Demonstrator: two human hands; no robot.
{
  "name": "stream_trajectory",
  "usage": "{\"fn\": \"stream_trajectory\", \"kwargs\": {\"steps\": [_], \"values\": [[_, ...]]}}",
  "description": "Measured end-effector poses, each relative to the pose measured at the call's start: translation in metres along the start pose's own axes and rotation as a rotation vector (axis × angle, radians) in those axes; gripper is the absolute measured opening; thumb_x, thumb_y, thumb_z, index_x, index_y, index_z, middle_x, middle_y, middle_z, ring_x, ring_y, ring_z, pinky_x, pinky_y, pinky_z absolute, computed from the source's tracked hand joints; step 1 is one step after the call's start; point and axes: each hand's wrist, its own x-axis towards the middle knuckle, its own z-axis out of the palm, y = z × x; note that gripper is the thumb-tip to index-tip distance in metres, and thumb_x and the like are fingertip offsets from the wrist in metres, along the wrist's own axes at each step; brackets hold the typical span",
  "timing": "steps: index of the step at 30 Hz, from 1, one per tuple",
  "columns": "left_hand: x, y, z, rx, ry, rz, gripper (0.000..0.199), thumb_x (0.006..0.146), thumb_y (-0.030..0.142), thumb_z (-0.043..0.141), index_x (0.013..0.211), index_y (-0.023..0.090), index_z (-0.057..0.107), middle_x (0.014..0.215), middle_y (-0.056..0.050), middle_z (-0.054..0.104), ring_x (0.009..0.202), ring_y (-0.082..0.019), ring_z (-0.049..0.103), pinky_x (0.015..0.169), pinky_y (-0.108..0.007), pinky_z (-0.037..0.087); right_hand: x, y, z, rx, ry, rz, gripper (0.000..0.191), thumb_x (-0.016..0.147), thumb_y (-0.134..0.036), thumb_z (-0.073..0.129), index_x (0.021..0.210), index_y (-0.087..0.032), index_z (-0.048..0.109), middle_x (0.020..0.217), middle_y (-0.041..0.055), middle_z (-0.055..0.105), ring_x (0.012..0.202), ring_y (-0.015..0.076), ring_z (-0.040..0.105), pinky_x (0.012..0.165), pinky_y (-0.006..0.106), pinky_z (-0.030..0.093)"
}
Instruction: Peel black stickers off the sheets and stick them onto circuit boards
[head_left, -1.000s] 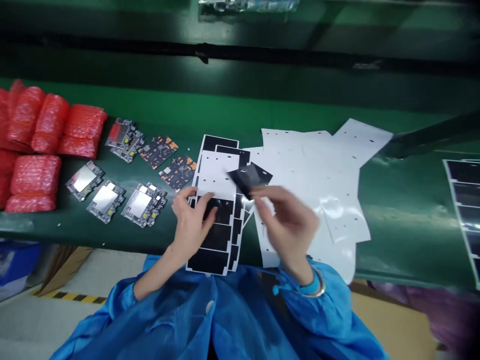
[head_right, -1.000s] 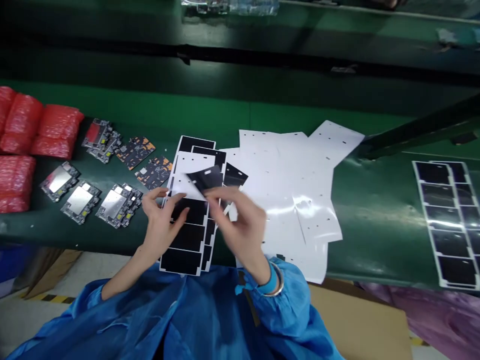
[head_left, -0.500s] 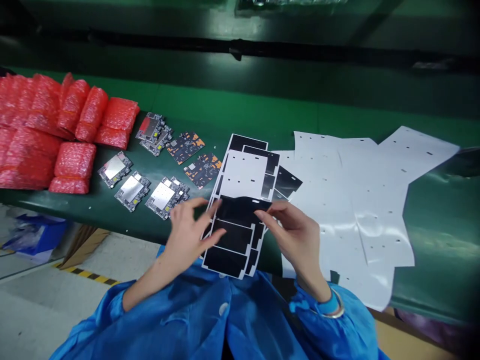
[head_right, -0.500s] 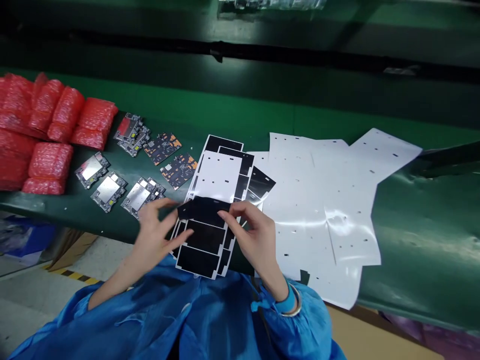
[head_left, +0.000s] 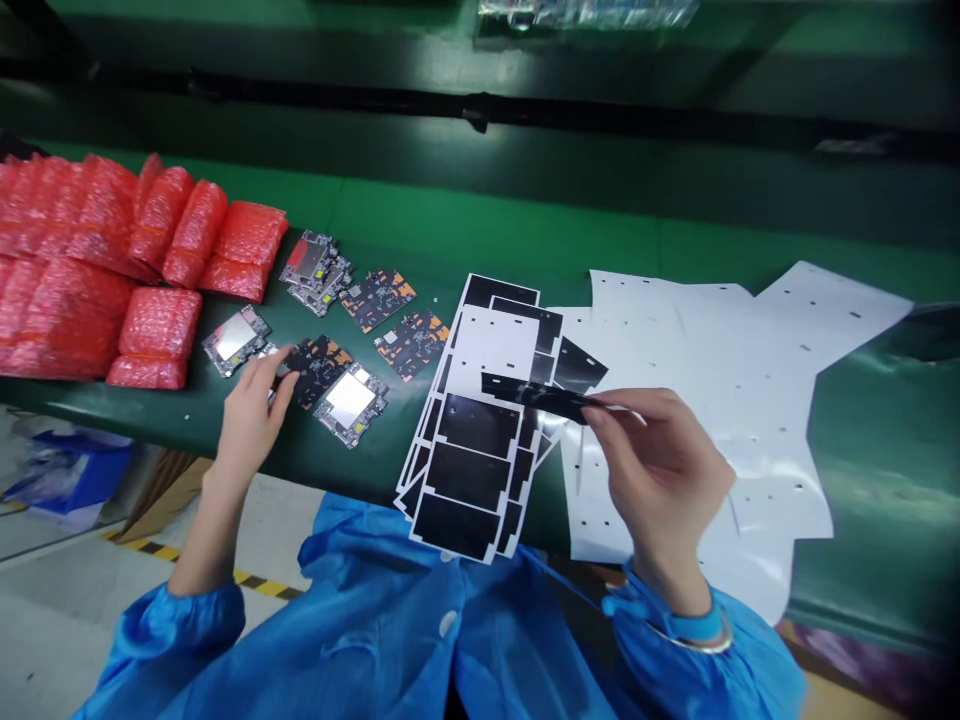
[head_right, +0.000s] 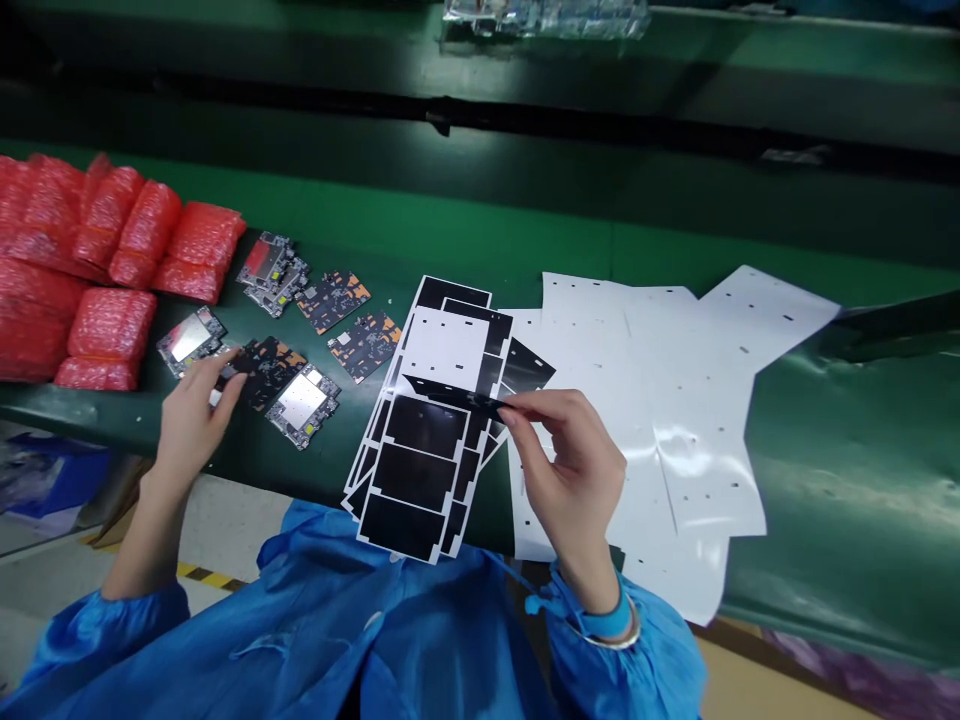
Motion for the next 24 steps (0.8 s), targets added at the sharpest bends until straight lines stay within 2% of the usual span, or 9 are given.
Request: {"fn": "stream_trajectory", "kwargs": {"steps": [2, 4, 8, 11, 13, 16, 18, 21, 24], "values": [[0.003, -0.004, 0.005, 0.068, 0.055, -0.008, 0.063, 0.094, 0.056, 0.058, 0.145, 0.019, 0.051, 0.134, -0.021, 0.056, 0.124, -0.038, 0.057, 0.109, -0.056, 0.043, -0.002, 0.002, -0.002, 0.020, 0.016, 0.025, 0.014, 0.089, -0.019, 0.072, 0.099, -0.029, 0.073, 0.087, 0.0014, 0.068, 0.084, 0.0199, 0.065, 0.068, 0.036, 0.056], [0.001, -0.007, 0.009, 0.105, 0.051, -0.007, 0.073, 0.086, 0.059, 0.068, 0.146, 0.021, 0.049, 0.136, -0.021, 0.053, 0.128, -0.041, 0.052, 0.111, -0.059, 0.040, -0.003, 0.005, -0.004, 0.036, 0.049, 0.045, 0.014, 0.087, -0.019, 0.075, 0.098, -0.029, 0.074, 0.087, 0.0009, 0.069, 0.083, 0.0191, 0.065, 0.068, 0.036, 0.057], [-0.006, -0.012, 0.007, 0.046, 0.015, -0.054, 0.067, 0.085, 0.053, 0.073, 0.142, 0.026, 0.053, 0.127, -0.016, 0.059, 0.121, -0.038, 0.056, 0.109, -0.059, 0.042, -0.003, 0.009, -0.007, 0.075, 0.120, 0.112, 0.013, 0.084, -0.024, 0.078, 0.095, -0.029, 0.074, 0.086, 0.0003, 0.070, 0.081, 0.0195, 0.067, 0.071, 0.038, 0.059], [-0.006, -0.007, -0.001, -0.036, 0.057, -0.111, 0.069, 0.082, 0.046, 0.077, 0.144, 0.027, 0.051, 0.118, -0.012, 0.062, 0.119, -0.035, 0.056, 0.109, -0.059, 0.044, -0.001, 0.009, -0.006, 0.112, 0.133, 0.189, 0.009, 0.082, -0.026, 0.081, 0.090, -0.028, 0.076, 0.083, -0.0007, 0.072, 0.078, 0.0190, 0.069, 0.070, 0.037, 0.060], [-0.003, 0.010, -0.008, -0.139, 0.124, -0.085, 0.074, 0.081, 0.042, 0.079, 0.147, 0.029, 0.048, 0.121, -0.012, 0.058, 0.119, -0.033, 0.056, 0.107, -0.056, 0.048, 0.001, 0.007, -0.006, 0.175, 0.117, 0.250, 0.009, 0.079, -0.026, 0.083, 0.085, -0.027, 0.077, 0.080, -0.0018, 0.074, 0.074, 0.0178, 0.070, 0.067, 0.034, 0.059], [0.001, 0.057, -0.015, -0.315, 0.177, 0.083, 0.079, 0.081, 0.040, 0.080, 0.150, 0.033, 0.044, 0.134, -0.011, 0.051, 0.123, -0.031, 0.058, 0.102, -0.050, 0.055, 0.008, -0.003, -0.003, 0.333, 0.084, 0.294, 0.012, 0.073, -0.031, 0.088, 0.076, -0.027, 0.077, 0.080, -0.0021, 0.077, 0.073, 0.0180, 0.072, 0.064, 0.032, 0.059], [0.006, 0.093, -0.017, -0.405, 0.147, 0.255, 0.084, 0.077, 0.039, 0.084, 0.150, 0.035, 0.044, 0.137, -0.010, 0.054, 0.125, -0.031, 0.059, 0.101, -0.048, 0.058, 0.014, -0.016, 0.000, 0.436, 0.017, 0.287, 0.013, 0.073, -0.033, 0.088, 0.073, -0.027, 0.076, 0.089, -0.0011, 0.081, 0.083, 0.0209, 0.076, 0.069, 0.034, 0.062], [0.013, 0.138, -0.016, -0.591, 0.077, 0.465, 0.090, 0.072, 0.039, 0.089, 0.151, 0.035, 0.044, 0.137, -0.008, 0.059, 0.125, -0.030, 0.062, 0.094, -0.044, 0.064, 0.022, -0.039, 0.003, 0.511, -0.108, 0.236, 0.008, 0.079, -0.027, 0.084, 0.077, -0.029, 0.077, 0.093, -0.0005, 0.081, 0.111, 0.0268, 0.074, 0.089, 0.042, 0.062], [0.018, 0.161, -0.014, -0.763, -0.004, 0.485, 0.094, 0.072, 0.041, 0.090, 0.152, 0.040, 0.040, 0.139, -0.006, 0.061, 0.128, -0.031, 0.062, 0.088, -0.043, 0.068, 0.026, -0.057, 0.002, 0.488, -0.155, 0.150, 0.012, 0.081, -0.018, 0.082, 0.082, -0.030, 0.078, 0.084, -0.0006, 0.080, 0.125, 0.0300, 0.067, 0.101, 0.049, 0.057]]}}
